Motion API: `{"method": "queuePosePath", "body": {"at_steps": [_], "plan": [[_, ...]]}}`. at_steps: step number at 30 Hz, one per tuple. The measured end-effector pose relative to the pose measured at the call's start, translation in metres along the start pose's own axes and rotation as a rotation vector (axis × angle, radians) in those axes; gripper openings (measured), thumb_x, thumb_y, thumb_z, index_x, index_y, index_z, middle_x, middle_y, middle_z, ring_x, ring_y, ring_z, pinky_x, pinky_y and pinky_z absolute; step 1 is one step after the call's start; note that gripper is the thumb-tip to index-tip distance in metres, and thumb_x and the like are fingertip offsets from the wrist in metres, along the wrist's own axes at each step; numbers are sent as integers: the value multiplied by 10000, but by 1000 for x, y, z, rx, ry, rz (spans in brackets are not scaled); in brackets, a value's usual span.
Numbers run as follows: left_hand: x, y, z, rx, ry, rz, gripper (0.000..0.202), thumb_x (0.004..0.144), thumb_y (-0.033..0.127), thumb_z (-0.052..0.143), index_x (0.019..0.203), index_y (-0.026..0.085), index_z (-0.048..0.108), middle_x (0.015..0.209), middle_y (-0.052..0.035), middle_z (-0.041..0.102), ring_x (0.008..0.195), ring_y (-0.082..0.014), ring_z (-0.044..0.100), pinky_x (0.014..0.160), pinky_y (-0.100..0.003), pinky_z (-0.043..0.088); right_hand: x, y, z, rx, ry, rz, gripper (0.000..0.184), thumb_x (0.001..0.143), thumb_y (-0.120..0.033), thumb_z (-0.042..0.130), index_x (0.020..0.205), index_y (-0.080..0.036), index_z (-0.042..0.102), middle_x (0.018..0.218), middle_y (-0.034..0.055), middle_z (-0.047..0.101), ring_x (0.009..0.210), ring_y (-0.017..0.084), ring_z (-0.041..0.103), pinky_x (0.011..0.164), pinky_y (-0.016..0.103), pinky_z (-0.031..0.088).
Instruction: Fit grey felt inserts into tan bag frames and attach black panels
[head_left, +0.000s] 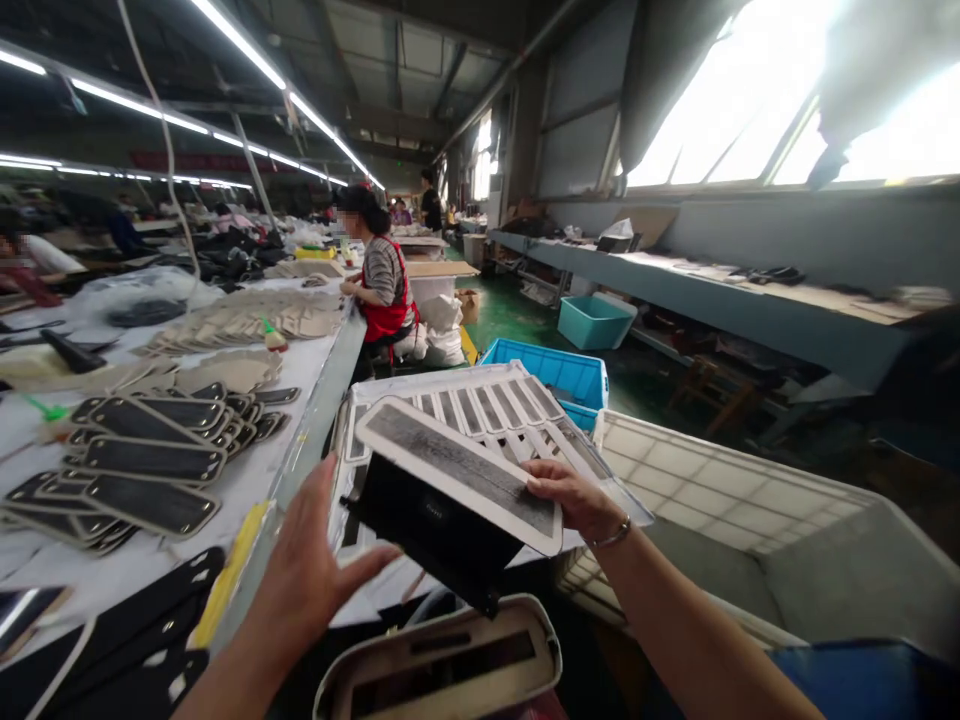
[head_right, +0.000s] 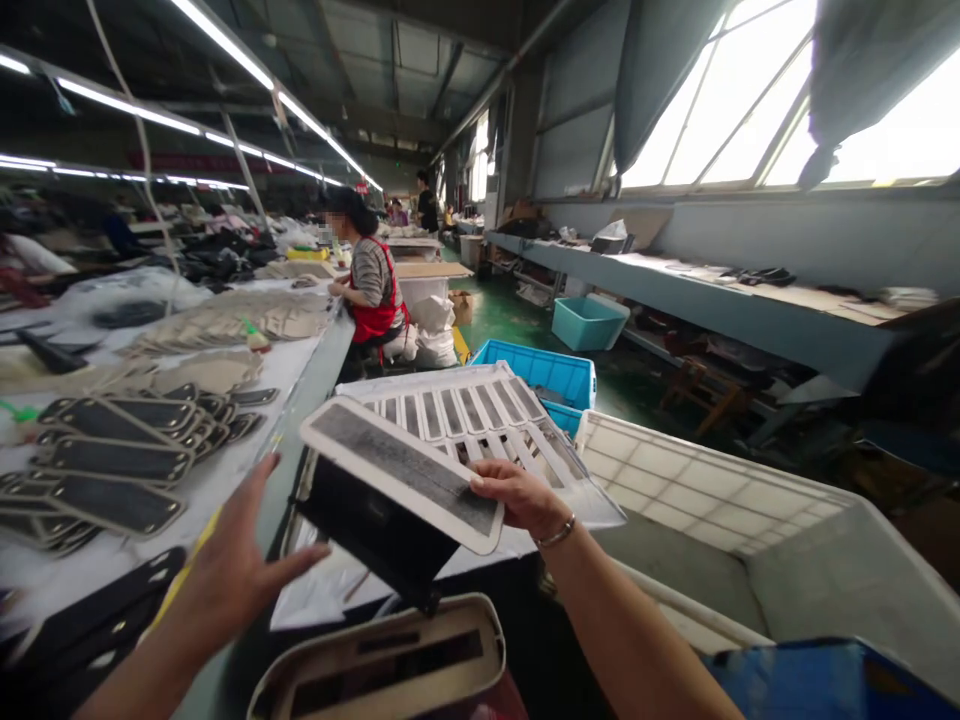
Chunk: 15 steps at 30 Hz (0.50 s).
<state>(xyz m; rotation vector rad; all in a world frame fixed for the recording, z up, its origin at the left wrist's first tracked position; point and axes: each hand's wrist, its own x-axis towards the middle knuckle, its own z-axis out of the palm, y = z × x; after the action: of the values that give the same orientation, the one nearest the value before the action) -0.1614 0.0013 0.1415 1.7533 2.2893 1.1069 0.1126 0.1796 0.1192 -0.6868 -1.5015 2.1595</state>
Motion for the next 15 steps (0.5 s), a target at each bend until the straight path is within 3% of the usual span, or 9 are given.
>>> {"method": "queuePosePath", "body": {"at_steps": [1,2,5,7,9,10,12,15], "plan": [[10,5,-2,-96,-145,-51,819,641,504,644,1333,181,349,1310,-119,482,1177,-335,459,959,-492,402,-6,0,14,31,-82,28,315,628,-388,724,759,-145,571,634,-17,546,506,77,512,477,174,408],[17,10,-3,-206,-215,-97,691,663,512,613,1233,148,471,1209,-115,571,1101,-313,529,932,-450,434,-11,0,26,49,-129,24,337,634,-380,725,829,-150,576,675,-15,558,525,75,517,485,170,407],[22,25,-5,-247,-188,-152,522,680,465,611,1082,133,578,1061,-95,658,1027,-280,582,889,-368,463,-27,-3,43,14,-117,-99,647,648,-532,673,1162,-195,471,967,56,592,758,152,586,613,236,465],[17,35,-11,-94,-112,-145,482,687,446,608,1056,136,599,1029,-105,670,1040,-299,574,880,-367,458,-38,-7,44,-70,-77,-171,840,659,-743,483,1286,-200,350,1150,121,534,956,231,561,712,318,475],[10,45,-17,81,-61,-140,438,704,440,582,1002,123,628,986,-138,676,1040,-335,568,857,-385,458,-48,-12,43,-247,-75,-213,922,662,-830,293,1328,-192,298,1249,143,473,1084,270,498,805,377,449],[8,49,-20,151,-50,-135,417,709,433,573,972,117,641,964,-151,679,1035,-349,569,843,-388,460,-52,-14,43,-396,-81,-231,917,669,-824,301,1336,-195,299,1277,134,451,1125,274,469,855,392,423],[7,57,-23,238,-37,-123,393,710,415,569,952,116,650,934,-157,684,1018,-354,577,821,-376,466,-58,-18,49,-771,-67,-281,894,648,-748,494,1339,-206,324,1302,109,428,1165,276,425,943,404,358],[6,66,-23,254,-7,-106,421,712,413,561,1010,123,630,931,-135,689,983,-324,599,807,-341,469,-61,-13,62,-1225,47,-372,950,561,-606,698,1345,-221,326,1278,107,436,1154,292,412,976,437,320]]}}
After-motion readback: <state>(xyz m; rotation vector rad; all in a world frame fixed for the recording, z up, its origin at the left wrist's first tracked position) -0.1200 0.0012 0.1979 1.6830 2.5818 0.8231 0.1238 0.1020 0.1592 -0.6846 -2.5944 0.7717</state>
